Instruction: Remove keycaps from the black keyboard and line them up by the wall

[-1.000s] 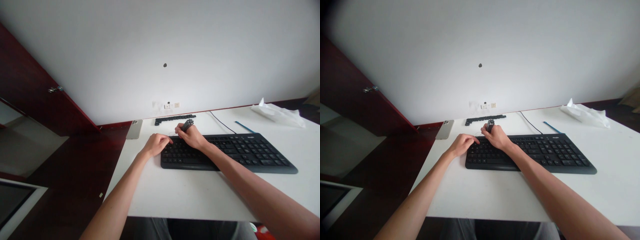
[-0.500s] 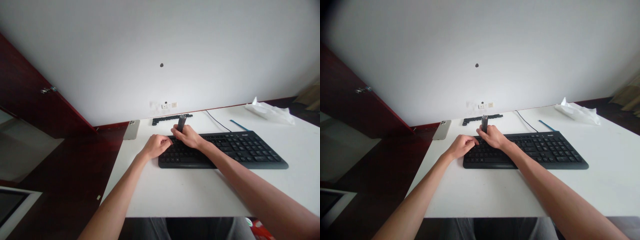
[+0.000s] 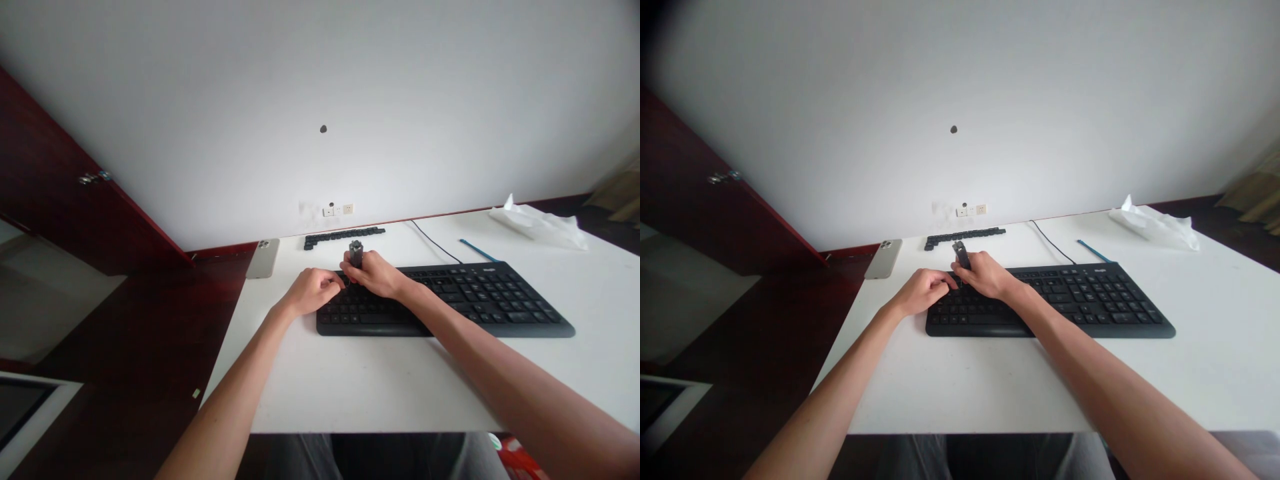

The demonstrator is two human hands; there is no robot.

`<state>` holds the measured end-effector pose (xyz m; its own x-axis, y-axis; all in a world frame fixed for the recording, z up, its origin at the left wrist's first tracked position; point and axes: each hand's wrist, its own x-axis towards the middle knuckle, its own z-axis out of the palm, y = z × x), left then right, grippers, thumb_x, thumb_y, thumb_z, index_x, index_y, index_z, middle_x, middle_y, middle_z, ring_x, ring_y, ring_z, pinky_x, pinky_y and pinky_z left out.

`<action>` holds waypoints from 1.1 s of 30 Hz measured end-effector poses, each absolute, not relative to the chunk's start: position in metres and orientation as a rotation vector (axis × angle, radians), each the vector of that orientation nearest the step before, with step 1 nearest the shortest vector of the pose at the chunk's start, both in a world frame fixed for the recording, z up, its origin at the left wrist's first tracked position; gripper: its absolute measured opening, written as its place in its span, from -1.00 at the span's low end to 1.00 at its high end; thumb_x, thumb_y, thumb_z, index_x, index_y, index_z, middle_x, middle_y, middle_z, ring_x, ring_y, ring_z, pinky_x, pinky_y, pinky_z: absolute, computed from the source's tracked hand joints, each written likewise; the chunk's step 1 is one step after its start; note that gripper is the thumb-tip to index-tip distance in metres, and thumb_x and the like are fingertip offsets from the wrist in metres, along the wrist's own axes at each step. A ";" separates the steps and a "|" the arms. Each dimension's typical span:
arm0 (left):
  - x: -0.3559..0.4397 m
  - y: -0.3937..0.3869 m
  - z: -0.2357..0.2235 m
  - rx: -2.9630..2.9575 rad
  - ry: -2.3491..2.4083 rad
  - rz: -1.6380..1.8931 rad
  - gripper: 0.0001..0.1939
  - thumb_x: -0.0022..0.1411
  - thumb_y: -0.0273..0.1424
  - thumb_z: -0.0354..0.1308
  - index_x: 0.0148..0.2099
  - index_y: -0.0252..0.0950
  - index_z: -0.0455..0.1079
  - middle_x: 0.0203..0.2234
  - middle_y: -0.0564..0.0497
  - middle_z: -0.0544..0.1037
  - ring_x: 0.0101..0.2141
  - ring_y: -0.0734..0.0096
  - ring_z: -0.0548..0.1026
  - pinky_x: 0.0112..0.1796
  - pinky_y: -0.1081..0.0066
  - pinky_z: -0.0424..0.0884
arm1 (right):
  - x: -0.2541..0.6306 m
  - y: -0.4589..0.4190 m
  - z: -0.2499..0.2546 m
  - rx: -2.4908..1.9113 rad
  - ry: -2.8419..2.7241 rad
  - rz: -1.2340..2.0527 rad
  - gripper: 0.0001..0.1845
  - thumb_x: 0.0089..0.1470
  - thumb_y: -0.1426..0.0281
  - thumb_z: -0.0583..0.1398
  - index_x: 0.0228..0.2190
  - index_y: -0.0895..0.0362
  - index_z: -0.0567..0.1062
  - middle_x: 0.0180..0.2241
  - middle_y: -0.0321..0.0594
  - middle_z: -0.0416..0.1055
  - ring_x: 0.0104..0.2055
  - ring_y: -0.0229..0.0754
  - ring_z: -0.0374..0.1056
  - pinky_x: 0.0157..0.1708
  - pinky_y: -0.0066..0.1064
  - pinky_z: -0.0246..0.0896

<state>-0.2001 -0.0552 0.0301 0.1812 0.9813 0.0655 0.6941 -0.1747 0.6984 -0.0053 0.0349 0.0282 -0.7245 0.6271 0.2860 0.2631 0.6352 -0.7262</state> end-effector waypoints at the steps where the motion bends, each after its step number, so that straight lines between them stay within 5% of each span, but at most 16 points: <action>1: -0.200 -0.055 0.030 1.939 1.566 0.716 -0.70 0.24 -0.41 0.06 -0.20 -0.29 0.65 -0.57 0.09 0.50 -0.56 0.48 0.30 -0.47 0.45 0.11 | -0.005 0.035 0.028 -0.707 -2.346 0.911 -0.67 0.29 0.29 0.09 -0.52 0.09 0.33 -0.57 -0.37 0.33 -0.50 -0.26 0.16 -0.40 -0.37 0.05; 14: -0.204 -0.054 0.027 1.935 1.527 0.730 -0.70 0.25 -0.41 0.08 -0.17 -0.28 0.65 -0.51 0.07 0.56 -0.53 0.49 0.34 -0.46 0.47 0.13 | -0.002 0.041 0.027 -0.731 -2.347 0.978 -0.66 0.29 0.25 0.11 -0.51 0.09 0.36 -0.55 -0.31 0.44 -0.49 -0.23 0.31 -0.38 -0.38 0.15; 33: -0.206 -0.050 0.020 1.962 1.513 0.780 -0.72 0.28 -0.42 0.09 -0.20 -0.26 0.67 -0.38 0.03 0.68 -0.42 0.41 0.52 -0.39 0.48 0.28 | 0.001 0.038 0.034 -0.587 -2.540 0.931 -0.68 0.31 0.26 0.11 -0.44 0.13 0.47 -0.51 -0.31 0.38 -0.45 -0.24 0.23 -0.36 -0.36 0.09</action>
